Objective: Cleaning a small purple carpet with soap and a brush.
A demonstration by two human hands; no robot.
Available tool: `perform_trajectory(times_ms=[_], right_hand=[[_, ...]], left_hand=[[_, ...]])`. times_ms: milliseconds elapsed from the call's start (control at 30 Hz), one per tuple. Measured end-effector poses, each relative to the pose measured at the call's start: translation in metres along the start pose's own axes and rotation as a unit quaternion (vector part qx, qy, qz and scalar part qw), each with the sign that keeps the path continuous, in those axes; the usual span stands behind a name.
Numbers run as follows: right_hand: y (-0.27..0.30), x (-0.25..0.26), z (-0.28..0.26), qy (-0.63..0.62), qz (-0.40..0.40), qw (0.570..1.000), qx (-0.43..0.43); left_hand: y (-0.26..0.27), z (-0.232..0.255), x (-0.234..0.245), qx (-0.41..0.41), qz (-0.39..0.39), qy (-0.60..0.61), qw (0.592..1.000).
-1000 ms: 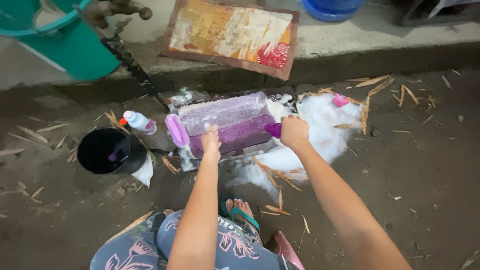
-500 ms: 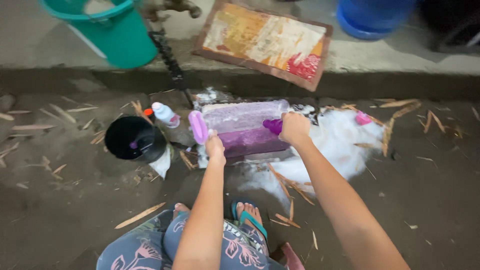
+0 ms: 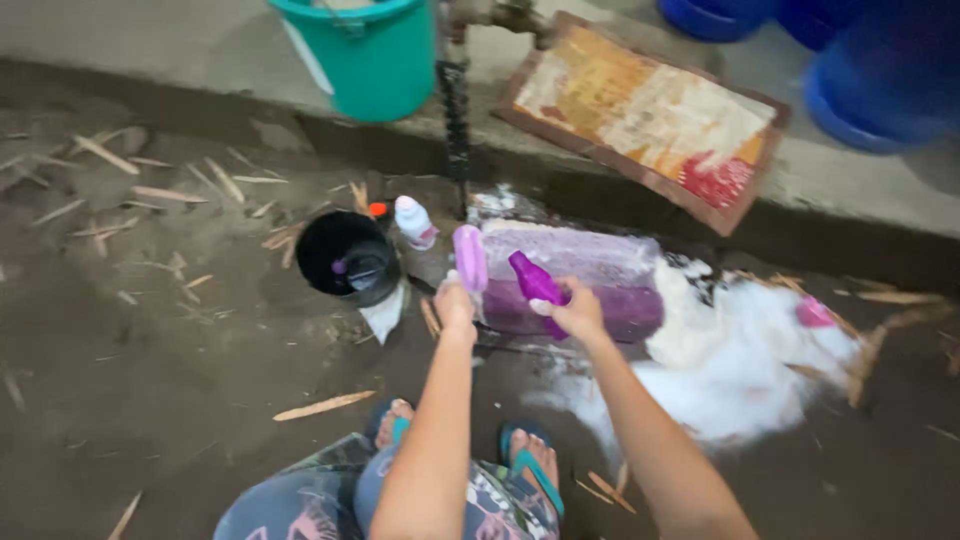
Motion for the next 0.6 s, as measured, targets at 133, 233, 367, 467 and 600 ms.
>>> perform_trajectory(times_ms=[133, 233, 367, 467, 600], right_hand=[[-0.036, -0.089, -0.026, -0.229, 0.001, 0.973, 0.033], [-0.05, -0.103, -0.091, -0.252, 0.048, 0.962, 0.09], [-0.073, -0.102, -0.155, -0.213, 0.097, 0.964, 0.124], [-0.093, -0.099, -0.188, -0.196, 0.147, 0.954, 0.173], [-0.113, -0.124, -0.189, -0.173, 0.15, 0.957, 0.176]], left_hand=[[0.055, 0.069, -0.008, 0.007, 0.048, -0.039, 0.998], [0.059, 0.097, 0.01, 0.029, 0.132, -0.203, 0.97], [-0.01, 0.071, 0.015, -0.043, 0.093, 0.027, 0.994], [0.0, 0.075, -0.001, 0.048, 0.079, 0.143, 0.985], [0.011, 0.083, -0.01, 0.062, 0.053, 0.114, 0.99]])
Point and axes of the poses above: each hand's wrist, its own y-axis away from the middle knuckle, its own x-axis out of the back of the hand, z = x × y, the point moved 10 cm from there along -y, towards the middle knuckle, and after that the axes turned 2 degrees about y, right-handed, at the moved point
